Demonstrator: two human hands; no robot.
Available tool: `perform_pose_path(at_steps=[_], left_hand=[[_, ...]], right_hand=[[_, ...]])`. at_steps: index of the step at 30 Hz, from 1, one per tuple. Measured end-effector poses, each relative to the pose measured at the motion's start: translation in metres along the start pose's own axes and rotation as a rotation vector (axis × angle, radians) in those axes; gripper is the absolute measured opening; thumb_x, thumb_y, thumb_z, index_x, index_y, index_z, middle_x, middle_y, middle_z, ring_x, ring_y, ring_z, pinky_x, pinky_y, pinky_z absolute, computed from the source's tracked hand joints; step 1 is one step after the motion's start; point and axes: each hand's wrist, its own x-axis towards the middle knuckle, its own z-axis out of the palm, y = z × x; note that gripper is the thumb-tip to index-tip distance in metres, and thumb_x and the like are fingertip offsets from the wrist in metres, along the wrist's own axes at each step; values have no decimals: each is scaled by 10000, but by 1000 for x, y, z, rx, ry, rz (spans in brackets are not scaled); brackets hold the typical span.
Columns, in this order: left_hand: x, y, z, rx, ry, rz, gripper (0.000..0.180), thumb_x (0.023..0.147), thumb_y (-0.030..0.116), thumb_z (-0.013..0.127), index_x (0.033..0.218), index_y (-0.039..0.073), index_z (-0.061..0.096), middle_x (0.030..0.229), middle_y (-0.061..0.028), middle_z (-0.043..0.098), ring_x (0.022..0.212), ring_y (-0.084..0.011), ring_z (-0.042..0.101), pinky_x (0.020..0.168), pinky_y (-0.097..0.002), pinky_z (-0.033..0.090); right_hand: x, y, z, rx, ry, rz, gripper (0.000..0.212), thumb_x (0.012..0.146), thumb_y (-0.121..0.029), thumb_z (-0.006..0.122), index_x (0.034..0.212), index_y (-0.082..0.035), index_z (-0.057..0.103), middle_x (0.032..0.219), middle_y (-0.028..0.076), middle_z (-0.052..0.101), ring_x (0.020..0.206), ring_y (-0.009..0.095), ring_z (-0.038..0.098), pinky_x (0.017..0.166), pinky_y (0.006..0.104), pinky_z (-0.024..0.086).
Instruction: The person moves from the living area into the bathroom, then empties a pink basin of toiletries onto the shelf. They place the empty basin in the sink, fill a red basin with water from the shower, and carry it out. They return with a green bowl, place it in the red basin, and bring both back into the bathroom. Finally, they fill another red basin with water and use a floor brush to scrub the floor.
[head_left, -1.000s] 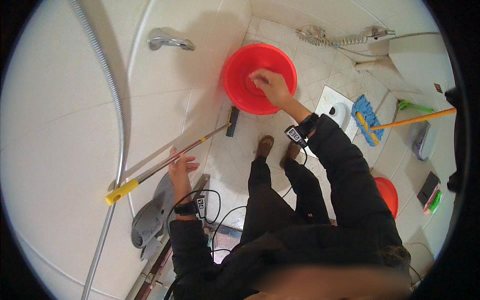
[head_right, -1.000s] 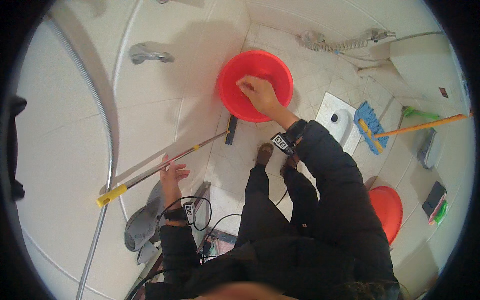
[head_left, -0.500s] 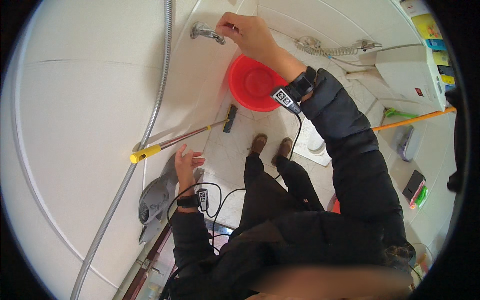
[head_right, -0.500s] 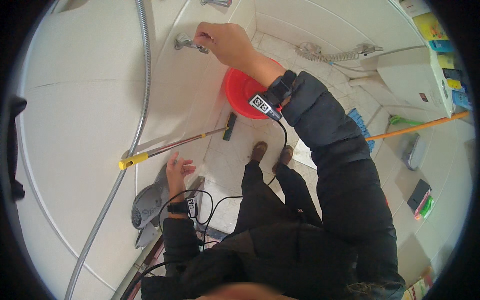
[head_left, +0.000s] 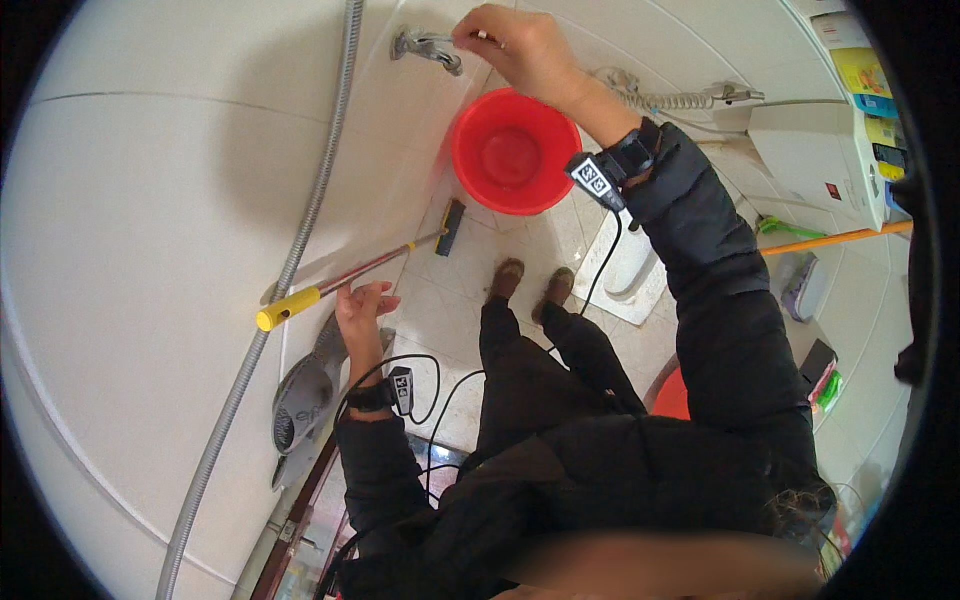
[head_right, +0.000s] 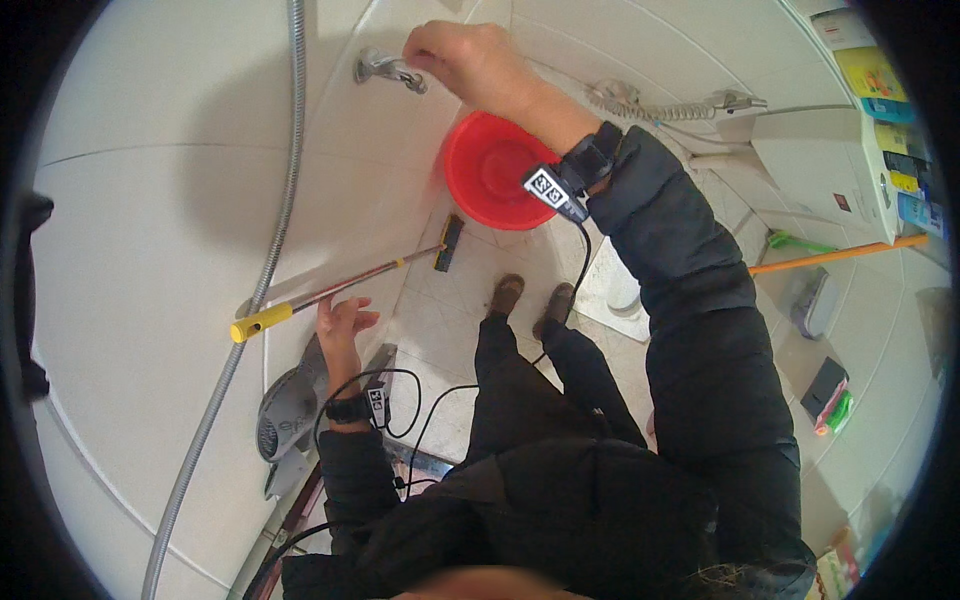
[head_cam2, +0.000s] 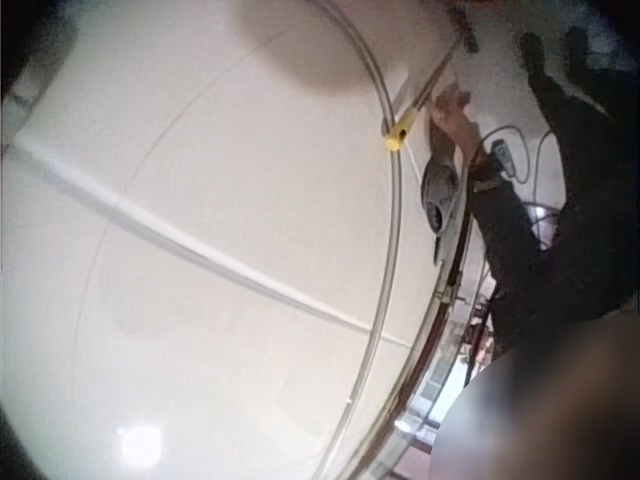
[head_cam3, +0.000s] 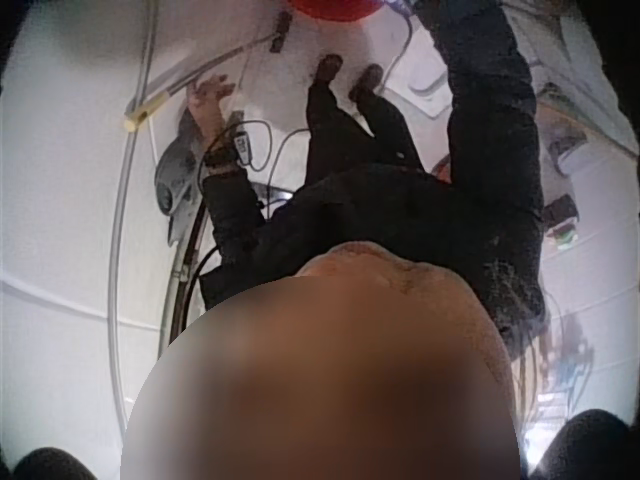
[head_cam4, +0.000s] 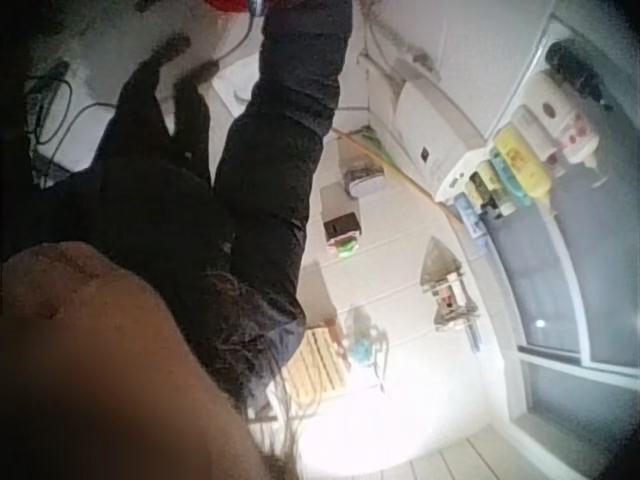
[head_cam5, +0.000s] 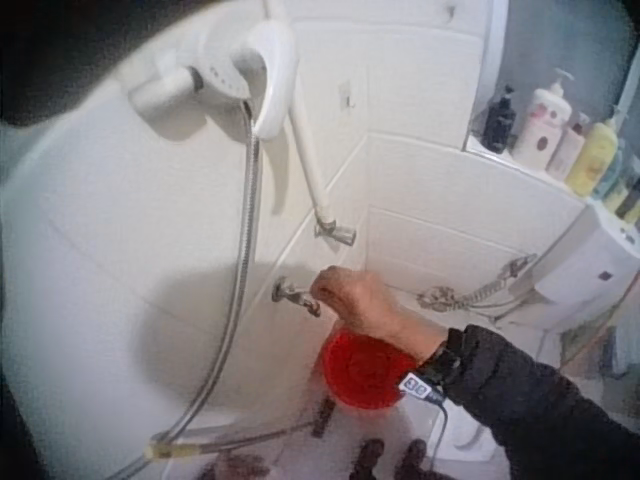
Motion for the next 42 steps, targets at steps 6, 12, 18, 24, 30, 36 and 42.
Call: perform_pose_path(at_steps=[6, 12, 18, 24, 30, 36, 42], left_hand=[[5, 1, 5, 66, 39, 35, 450, 921, 162, 611, 1325, 17, 473, 868, -91, 641, 634, -133, 616, 592, -253, 521], [18, 3, 9, 232, 57, 88, 462, 921, 218, 623, 1331, 38, 509, 858, -34, 588, 629, -106, 577, 601, -236, 515], [23, 7, 14, 246, 83, 93, 269, 902, 156, 650, 1135, 27, 610, 822, 1, 568, 622, -70, 504, 554, -213, 443], [-12, 8, 24, 437, -155, 190, 141, 890, 134, 660, 962, 15, 637, 774, 4, 580, 659, -83, 521, 581, -224, 430], [-41, 14, 28, 437, -131, 258, 112, 852, 91, 668, 928, 10, 659, 785, -44, 606, 687, -116, 549, 626, -254, 443], [-74, 33, 25, 614, -254, 363, 76, 802, 3, 639, 873, 28, 642, 816, -70, 581, 751, -171, 564, 687, -288, 457], [-129, 30, 41, 626, -272, 384, 120, 771, -62, 634, 840, 37, 628, 817, -66, 552, 761, -171, 544, 682, -270, 433]], right_hand=[[20, 17, 20, 581, 90, 422, 193, 890, -165, 664, 961, 15, 663, 745, 72, 670, 654, 176, 626, 585, 313, 506], [10, 20, 28, 581, 38, 620, 199, 883, -110, 636, 1063, -30, 665, 882, 79, 688, 754, 170, 648, 658, 310, 522], [-127, 8, 32, 626, 5, 853, 220, 898, -113, 631, 1086, -1, 643, 872, 5, 665, 740, 71, 598, 648, 238, 494], [-299, -50, 27, 725, -245, 1321, 108, 881, -105, 624, 958, -32, 643, 784, 28, 647, 648, 85, 588, 549, 244, 474], [-374, -106, 22, 887, -281, 1528, 111, 866, -77, 607, 959, -29, 642, 747, 37, 632, 589, 90, 566, 508, 232, 459], [-380, -113, 27, 938, -317, 1478, 127, 852, -72, 600, 963, -23, 639, 752, 48, 636, 591, 98, 572, 499, 234, 458], [-393, -135, 30, 1071, -460, 1500, 134, 845, -93, 609, 958, -28, 640, 747, 57, 648, 555, 101, 570, 487, 239, 456]])
